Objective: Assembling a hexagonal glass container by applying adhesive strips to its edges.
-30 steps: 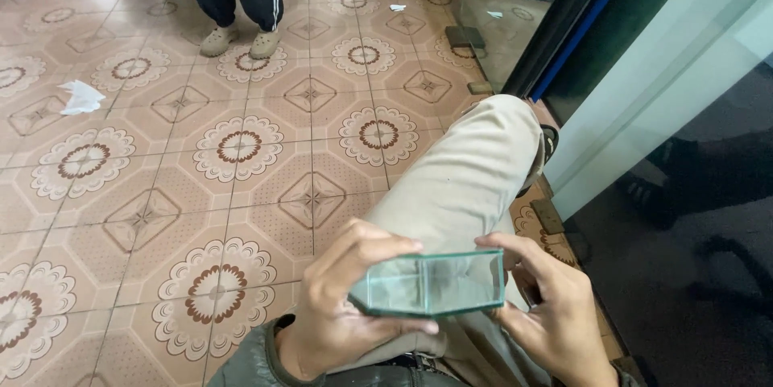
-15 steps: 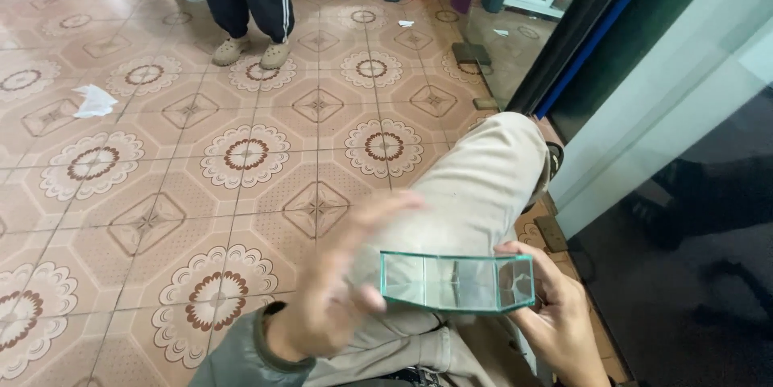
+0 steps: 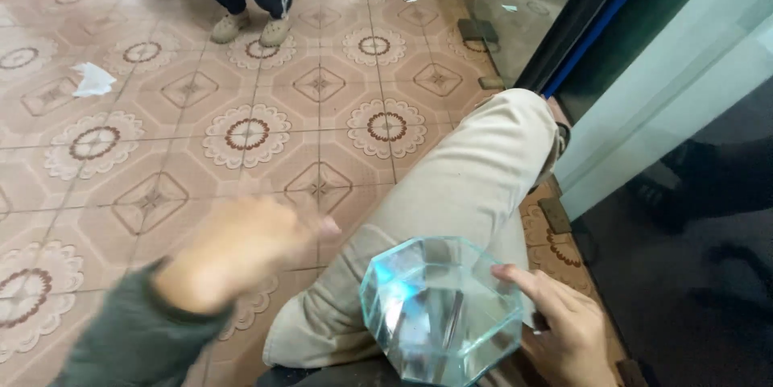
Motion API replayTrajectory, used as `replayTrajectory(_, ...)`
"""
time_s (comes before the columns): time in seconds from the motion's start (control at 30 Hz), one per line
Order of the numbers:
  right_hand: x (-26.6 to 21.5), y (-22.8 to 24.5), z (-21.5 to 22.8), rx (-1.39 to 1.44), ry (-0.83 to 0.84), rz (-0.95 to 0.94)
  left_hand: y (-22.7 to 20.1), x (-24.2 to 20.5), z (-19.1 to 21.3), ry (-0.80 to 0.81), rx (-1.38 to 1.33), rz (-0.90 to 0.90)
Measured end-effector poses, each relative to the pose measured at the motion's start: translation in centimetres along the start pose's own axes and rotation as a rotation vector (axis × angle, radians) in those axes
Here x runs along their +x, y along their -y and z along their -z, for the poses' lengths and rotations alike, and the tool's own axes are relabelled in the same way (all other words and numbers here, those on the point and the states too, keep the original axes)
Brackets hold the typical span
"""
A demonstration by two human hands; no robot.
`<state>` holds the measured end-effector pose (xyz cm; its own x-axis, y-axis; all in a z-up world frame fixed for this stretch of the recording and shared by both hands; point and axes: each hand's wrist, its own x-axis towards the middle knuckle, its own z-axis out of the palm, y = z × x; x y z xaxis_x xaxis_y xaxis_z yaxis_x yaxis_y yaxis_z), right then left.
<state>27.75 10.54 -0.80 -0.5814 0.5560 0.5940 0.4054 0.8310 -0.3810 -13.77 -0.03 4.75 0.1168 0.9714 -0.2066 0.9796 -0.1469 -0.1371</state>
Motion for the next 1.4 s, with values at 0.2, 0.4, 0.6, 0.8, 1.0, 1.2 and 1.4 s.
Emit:
replayTrajectory(0.2,1.2,1.2,0.2,-0.043,-0.025,0.142,-9.3,-3.0,7.3,-0.171,-1.051,-0.765)
replayTrajectory(0.4,0.4,1.6,0.6,-0.101,0.025,-0.072,-0.8,-1.4,2.8,-0.513,-0.495,-0.104)
replayTrajectory(0.6,1.9,2.3,0.8,-0.101,-0.034,0.203,-10.1,-1.0,5.1,-0.207,-1.088,-0.789)
replayTrajectory(0.8,1.5,2.0,1.0,-0.105,-0.015,0.155,-5.8,0.2,6.6,-0.517,-0.872,-0.383)
replayTrajectory(1.0,2.3,2.9,1.3,-0.104,0.045,0.182,0.0,0.6,2.2,-0.081,-1.202,-0.65)
replayTrajectory(1.2,3.6,2.0,0.6,-0.012,0.07,-0.003,-5.8,-1.5,6.8,-0.433,-1.487,-0.839)
replayTrajectory(1.4,5.4,1.5,0.7,-0.029,0.103,-0.211,1.3,1.7,2.7,-0.359,-0.884,0.059)
